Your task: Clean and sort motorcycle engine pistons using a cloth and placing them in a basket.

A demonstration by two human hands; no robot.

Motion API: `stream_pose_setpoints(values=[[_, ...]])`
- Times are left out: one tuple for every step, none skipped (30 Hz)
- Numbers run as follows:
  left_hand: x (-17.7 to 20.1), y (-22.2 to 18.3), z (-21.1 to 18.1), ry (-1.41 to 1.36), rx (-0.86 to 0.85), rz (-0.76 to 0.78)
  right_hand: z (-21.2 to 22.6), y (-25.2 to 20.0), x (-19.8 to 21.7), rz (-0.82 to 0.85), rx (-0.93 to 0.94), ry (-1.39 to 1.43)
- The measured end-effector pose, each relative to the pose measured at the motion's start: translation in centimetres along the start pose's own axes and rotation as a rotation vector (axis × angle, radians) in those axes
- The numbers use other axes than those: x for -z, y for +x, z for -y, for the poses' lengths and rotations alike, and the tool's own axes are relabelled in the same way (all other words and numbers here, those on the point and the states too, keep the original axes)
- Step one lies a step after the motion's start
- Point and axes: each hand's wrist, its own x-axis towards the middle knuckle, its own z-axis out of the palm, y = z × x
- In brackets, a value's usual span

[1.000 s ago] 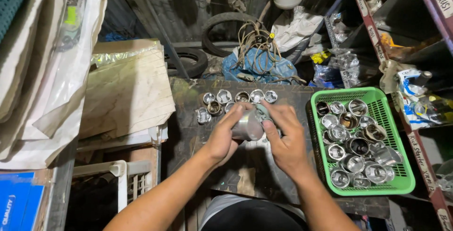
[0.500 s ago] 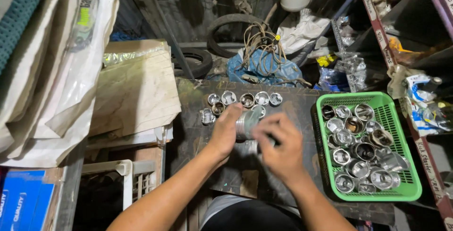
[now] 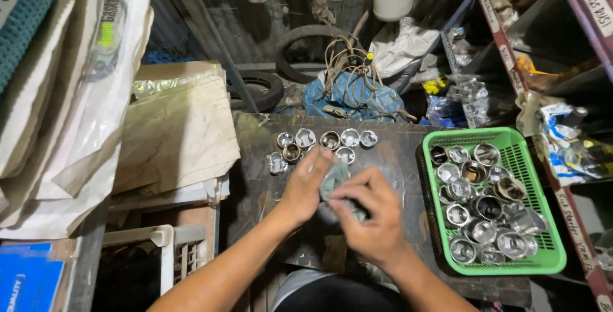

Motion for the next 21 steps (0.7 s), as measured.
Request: stream_pose_setpoints(values=[[-0.2, -0.1, 0.6, -0.002, 0.005, 0.002, 0.1, 0.2, 0.4, 0.0, -0.005, -0.002], [-0.4, -0.2, 1.2, -0.062, 0.025, 0.003, 0.2, 0.5, 0.8, -0.027, -0.072, -0.048], [-0.4, -0.2, 1.7, -0.118, 0.039, -0.001, 0.2, 0.9, 1.1, -0.052, -0.132, -0.09], [-1.0, -0.5, 0.5, -0.118, 0.037, -0.003, -0.5, 0.8, 1.2, -0.051, -0.13, -0.089], [-1.5, -0.8, -0.7, 0.03, 0.116, 0.008, -1.3, 0.8, 1.3, -0.082, -0.172, -0.095], [-1.9, -1.0, -1.9, 0.179, 0.195, 0.02, -2.0, 0.7, 1.4, -0.112, -0.215, -0.101], [-1.8, -1.0, -1.5, 0.18, 0.189, 0.019, -1.9, 0.3, 1.1, -0.113, -0.209, -0.101], [-1.7, -0.9, -1.1, 0.054, 0.192, -0.039, -1.8, -0.1, 0.9, -0.1, -0.155, -0.071], [-1.6, -0.9, -0.7, -0.073, 0.197, -0.095, -1.6, -0.7, 0.6, -0.087, -0.105, -0.043], [-1.8, -1.0, -0.9, -0.073, 0.195, -0.094, -1.6, -0.4, 0.9, -0.088, -0.103, -0.044], [-1.9, -1.2, -1.1, -0.144, 0.215, -0.129, -1.5, -0.2, 1.1, -0.064, -0.134, -0.036], [-2.0, -1.4, -1.4, -0.215, 0.234, -0.164, -1.5, 0.0, 1.2, -0.04, -0.166, -0.028], [-2.0, -1.4, -1.4, -0.213, 0.237, -0.158, -1.7, 0.0, 1.3, -0.045, -0.169, -0.03], [-2.0, -1.5, -1.4, -0.101, 0.218, -0.126, -1.9, 0.0, 1.4, -0.065, -0.185, -0.017], [-2.0, -1.5, -1.5, 0.009, 0.196, -0.097, -2.2, 0.2, 1.6, -0.081, -0.198, -0.002], [-1.6, -1.5, -0.5, 0.009, 0.195, -0.094, -1.9, -0.3, 1.6, -0.083, -0.198, -0.005], [-1.1, -1.2, 0.4, -0.069, 0.166, -0.1, -1.7, -0.7, 1.6, -0.038, -0.142, 0.005], [-0.7, -0.9, 1.4, -0.148, 0.136, -0.107, -1.5, -1.0, 1.6, 0.007, -0.086, 0.013], [-1.1, -1.0, 0.6, -0.149, 0.141, -0.104, -1.9, -0.9, 2.1, 0.006, -0.091, 0.011], [-1.5, -1.2, -0.1, -0.103, 0.181, -0.114, -2.4, -0.8, 2.6, 0.047, -0.14, 0.028], [-1.7, -1.2, -0.9, -0.053, 0.217, -0.127, -2.9, -0.4, 2.9, 0.087, -0.183, 0.049]])
